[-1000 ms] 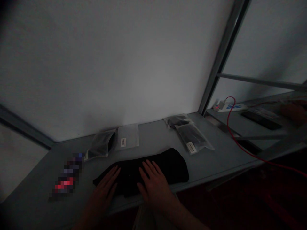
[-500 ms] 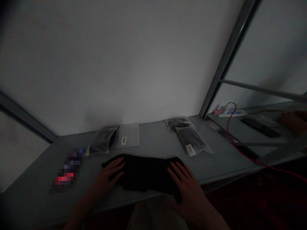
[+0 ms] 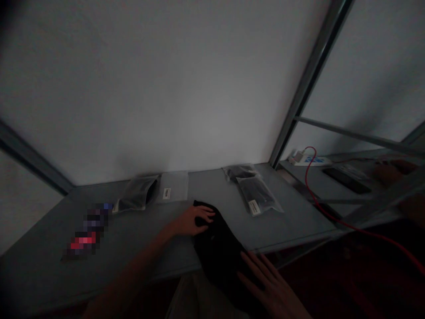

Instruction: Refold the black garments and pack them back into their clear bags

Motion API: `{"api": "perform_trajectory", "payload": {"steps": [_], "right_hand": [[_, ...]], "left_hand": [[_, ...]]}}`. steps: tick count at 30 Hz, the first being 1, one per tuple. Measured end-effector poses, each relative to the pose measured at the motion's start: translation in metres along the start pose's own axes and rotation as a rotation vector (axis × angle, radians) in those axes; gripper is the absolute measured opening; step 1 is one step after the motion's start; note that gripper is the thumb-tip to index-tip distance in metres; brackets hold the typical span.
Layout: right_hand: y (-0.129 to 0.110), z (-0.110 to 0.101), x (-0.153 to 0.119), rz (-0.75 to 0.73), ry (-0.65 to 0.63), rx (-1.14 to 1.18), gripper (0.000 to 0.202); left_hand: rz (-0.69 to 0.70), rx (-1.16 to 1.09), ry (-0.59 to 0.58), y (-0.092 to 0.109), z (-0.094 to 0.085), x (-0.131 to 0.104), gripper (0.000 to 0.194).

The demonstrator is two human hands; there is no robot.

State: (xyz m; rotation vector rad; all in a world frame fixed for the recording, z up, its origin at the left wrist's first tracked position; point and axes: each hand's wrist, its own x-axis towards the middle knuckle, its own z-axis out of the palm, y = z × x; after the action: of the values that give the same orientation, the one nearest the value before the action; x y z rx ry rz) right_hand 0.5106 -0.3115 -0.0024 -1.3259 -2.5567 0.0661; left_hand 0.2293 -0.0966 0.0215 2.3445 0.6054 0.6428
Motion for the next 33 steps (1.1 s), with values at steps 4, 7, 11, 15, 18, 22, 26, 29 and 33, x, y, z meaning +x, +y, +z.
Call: {"api": "perform_trajectory", "payload": {"steps": [4,7,11,15,18,22,26,29,33], "right_hand": [[0.004,0.019,0.007,-0.003,0.024,-0.028,0.082],[-0.002,0.032,0.016,0.04,0.064,-0.01,0.086],[-0.02,0.021,0.045,0.067,-0.018,0.099,0.094],[-0.034,-0.007,0.094,0.228,-0.12,0.218,0.098],[-0.033,-0.016,0.131,0.211,-0.165,0.28,0.091],[-0.029,-0.017,0.156,0.257,-0.187,0.287,0.1],[-0.021,-0.03,0.13,0.143,-0.13,0.389,0.098],[-0.005,-0.04,0.091,0.129,-0.06,0.44,0.094],[0.01,-0.032,0.064,0.131,-0.07,0.344,0.092]], "left_hand": [[-0.02,0.058,-0.039,-0.014,0.009,0.047,0.02],[-0.031,0.086,-0.064,-0.028,0.007,0.071,0.024],[-0.031,0.111,-0.097,-0.048,-0.006,0.091,0.028],[-0.053,0.167,-0.101,-0.065,-0.026,0.105,0.029],[-0.078,0.213,-0.057,-0.071,-0.043,0.113,0.029],[-0.117,0.259,0.111,-0.056,-0.053,0.111,0.023],[-0.062,0.312,0.317,-0.01,-0.047,0.07,0.03],[0.055,0.393,0.186,0.03,-0.037,0.013,0.031],[0.03,0.431,-0.146,0.061,-0.008,-0.056,0.082]]}}
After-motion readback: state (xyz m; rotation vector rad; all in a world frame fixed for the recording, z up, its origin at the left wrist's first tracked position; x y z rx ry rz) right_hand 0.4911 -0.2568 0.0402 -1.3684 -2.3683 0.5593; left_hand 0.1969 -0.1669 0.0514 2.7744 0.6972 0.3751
